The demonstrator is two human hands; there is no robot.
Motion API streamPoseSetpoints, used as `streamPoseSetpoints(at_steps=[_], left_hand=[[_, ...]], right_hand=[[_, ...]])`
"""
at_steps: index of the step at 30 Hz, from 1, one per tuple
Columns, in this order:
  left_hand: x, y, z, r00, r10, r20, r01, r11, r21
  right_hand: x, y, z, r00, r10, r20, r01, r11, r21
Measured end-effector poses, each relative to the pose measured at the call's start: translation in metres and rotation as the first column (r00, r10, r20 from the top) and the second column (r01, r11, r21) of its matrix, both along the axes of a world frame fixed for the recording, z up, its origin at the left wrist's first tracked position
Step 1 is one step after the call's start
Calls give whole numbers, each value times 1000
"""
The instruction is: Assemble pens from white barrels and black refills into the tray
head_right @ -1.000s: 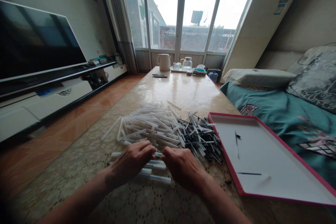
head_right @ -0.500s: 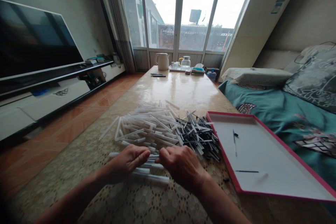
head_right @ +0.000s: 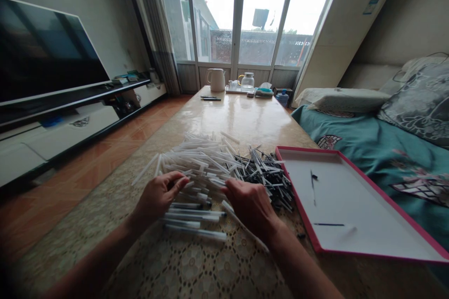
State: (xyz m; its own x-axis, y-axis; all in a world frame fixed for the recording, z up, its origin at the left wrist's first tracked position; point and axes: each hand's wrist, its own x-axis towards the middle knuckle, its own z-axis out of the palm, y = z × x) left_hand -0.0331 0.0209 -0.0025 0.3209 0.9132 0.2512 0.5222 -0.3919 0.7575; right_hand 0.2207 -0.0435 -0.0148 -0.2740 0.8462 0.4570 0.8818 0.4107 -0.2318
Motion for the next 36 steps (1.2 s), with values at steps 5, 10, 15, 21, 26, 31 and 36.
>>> streamPoseSetpoints(at_steps=[5,10,15,21,26,31,36], left_hand=[[6,2,-8,990,128,57,-135,978,156],[2,7,-11,986,110,126,-129,980,150],[8,-8,-4,969,-58,240,72,996,-49],[27,-25,-7,836,-207,508,461,767,-445],[23,-21,-7,838,-64,542,365,803,-471],[13,-12,-6,792,57,607,332,795,-507],[14,-11,-11,782,99,615,332,769,-546]], right_hand=[[-17,-2,-9,1000,-21,-20,20,997,-72],[-17,-2,-11,999,-13,-35,9,993,-120],[-20,-4,-10,994,56,-97,-73,980,-184],[-29,-9,-9,964,226,-142,-255,938,-236],[-22,-9,-6,923,114,-367,-220,939,-263],[-7,-5,-6,866,37,-499,-214,929,-302],[-4,-3,-9,841,73,-537,-299,888,-348]])
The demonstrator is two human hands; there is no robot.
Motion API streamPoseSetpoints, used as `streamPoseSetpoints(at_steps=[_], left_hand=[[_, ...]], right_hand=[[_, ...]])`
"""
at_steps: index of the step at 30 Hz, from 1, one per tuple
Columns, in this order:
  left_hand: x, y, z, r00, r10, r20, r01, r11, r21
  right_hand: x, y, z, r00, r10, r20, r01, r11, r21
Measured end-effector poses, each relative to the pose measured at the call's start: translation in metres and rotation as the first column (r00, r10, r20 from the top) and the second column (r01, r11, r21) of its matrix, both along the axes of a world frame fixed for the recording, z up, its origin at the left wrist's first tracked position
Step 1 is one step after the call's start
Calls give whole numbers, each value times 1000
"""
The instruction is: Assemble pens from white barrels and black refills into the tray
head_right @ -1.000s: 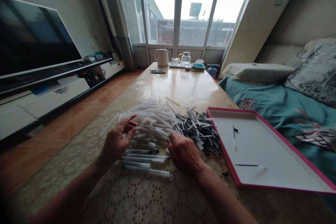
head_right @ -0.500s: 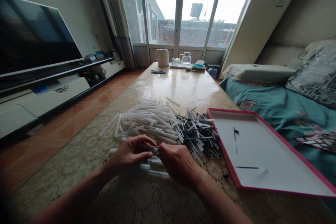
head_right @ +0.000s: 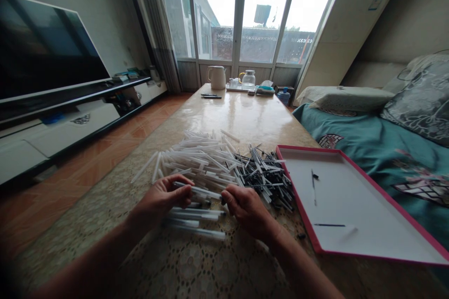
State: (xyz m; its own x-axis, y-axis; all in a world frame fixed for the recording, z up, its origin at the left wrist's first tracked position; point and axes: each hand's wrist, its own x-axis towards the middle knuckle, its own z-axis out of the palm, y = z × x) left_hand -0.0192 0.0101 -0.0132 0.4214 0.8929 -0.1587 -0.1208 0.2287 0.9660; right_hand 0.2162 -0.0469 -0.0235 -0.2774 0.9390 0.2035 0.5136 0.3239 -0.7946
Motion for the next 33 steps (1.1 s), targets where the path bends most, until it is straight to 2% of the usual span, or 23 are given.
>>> streamPoseSetpoints(at_steps=[8,12,16,22,28,33], left_hand=[[2,-1,1,997,72,-11,-73,993,-90],[1,-1,-1,997,79,7,-78,993,-92],[1,-1,0,997,78,23,-75,993,-92],[1,-2,5,996,82,35,-78,993,-85],[1,-2,5,997,79,23,-77,994,-81],[1,-2,5,996,85,6,-84,994,-70]], right_hand=[[-4,2,-5,997,-58,-48,58,998,-6],[-7,-1,-4,990,-100,-95,102,995,10],[-10,-2,-1,985,-154,-77,158,986,53],[-6,1,-1,995,-97,18,95,992,83],[-5,0,-1,989,-140,-41,143,985,97],[-7,0,0,996,-89,13,88,992,96]])
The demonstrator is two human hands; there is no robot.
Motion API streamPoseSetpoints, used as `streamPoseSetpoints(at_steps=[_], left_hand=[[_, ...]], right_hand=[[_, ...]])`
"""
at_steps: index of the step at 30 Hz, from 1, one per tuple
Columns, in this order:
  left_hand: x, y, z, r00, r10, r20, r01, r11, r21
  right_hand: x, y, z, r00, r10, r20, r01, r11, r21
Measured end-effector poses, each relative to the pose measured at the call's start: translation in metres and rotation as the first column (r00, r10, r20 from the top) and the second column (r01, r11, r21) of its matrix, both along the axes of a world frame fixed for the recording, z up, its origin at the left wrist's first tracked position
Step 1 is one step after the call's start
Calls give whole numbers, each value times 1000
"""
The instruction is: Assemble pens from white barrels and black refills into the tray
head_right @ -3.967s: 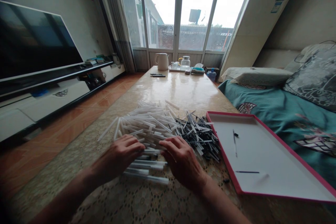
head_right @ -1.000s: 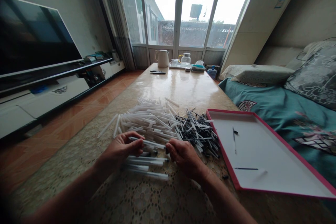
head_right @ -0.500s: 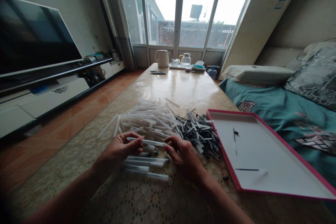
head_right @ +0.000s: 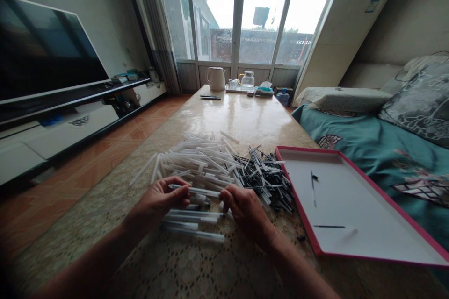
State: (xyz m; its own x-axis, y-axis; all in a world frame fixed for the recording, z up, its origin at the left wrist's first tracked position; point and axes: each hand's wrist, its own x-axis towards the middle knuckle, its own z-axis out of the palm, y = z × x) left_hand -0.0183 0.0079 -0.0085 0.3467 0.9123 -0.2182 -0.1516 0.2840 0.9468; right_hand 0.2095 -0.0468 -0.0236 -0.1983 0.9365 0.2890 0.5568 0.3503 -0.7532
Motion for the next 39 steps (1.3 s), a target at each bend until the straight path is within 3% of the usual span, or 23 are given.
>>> streamPoseSetpoints(at_steps=[7,13,19,24,34,39], left_hand=[[0,1,-2,1000,-6,-9,6,1000,2],[-1,1,-2,1000,-9,-13,9,1000,4],[-1,1,-1,1000,-2,-13,2,1000,-3],[-1,1,-1,1000,-9,-16,9,1000,2],[0,0,-1,1000,-23,-2,23,1000,13],[-1,3,-1,1000,16,11,-15,1000,-7]], right_hand=[[-2,-1,-1,997,-55,-48,55,998,-6],[0,0,-3,1000,-8,13,9,1000,-3],[1,0,-4,997,-41,-61,40,999,-22],[1,-1,-4,1000,-7,-18,7,1000,-8],[-2,-1,-6,987,1,-158,-26,987,-156],[-3,0,-7,931,-65,-359,-19,974,-224]])
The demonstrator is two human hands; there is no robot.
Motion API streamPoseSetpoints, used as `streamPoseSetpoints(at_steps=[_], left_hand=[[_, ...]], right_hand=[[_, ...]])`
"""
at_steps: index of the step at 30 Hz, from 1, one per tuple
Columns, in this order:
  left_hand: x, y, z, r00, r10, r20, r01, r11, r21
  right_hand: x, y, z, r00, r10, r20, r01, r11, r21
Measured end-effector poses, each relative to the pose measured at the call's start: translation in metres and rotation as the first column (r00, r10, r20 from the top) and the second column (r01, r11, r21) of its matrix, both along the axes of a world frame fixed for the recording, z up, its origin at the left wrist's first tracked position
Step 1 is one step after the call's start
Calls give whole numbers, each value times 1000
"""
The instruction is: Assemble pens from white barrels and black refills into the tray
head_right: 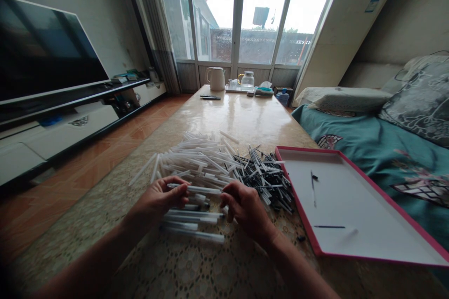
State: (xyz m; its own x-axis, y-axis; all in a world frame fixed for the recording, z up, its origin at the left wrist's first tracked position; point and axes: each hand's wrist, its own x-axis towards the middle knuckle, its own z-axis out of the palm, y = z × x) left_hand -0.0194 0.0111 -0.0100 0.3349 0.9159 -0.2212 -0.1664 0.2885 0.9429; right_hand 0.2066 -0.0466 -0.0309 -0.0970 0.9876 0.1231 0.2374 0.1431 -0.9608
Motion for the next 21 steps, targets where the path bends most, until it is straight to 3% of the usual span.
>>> streamPoseSetpoints(at_steps=[6,10,12,15,18,21], left_hand=[[-1,3,-3,999,17,44,-17,1000,-10],[0,2,-3,999,-10,34,10,1000,2],[-2,4,-3,998,8,59,-8,1000,-2],[-8,9,0,984,127,126,-125,992,-20],[-14,15,3,938,303,167,-300,953,-43],[-16,19,5,900,402,170,-406,914,-14]], right_hand=[[-5,2,6,944,-14,-330,-34,990,-138],[-5,4,4,947,1,-322,-61,983,-176],[0,6,1,957,-44,-287,1,989,-147],[17,11,-1,956,-214,-199,211,977,-39],[38,18,-2,875,-478,-80,485,864,135],[55,23,-4,747,-665,22,638,725,260]])
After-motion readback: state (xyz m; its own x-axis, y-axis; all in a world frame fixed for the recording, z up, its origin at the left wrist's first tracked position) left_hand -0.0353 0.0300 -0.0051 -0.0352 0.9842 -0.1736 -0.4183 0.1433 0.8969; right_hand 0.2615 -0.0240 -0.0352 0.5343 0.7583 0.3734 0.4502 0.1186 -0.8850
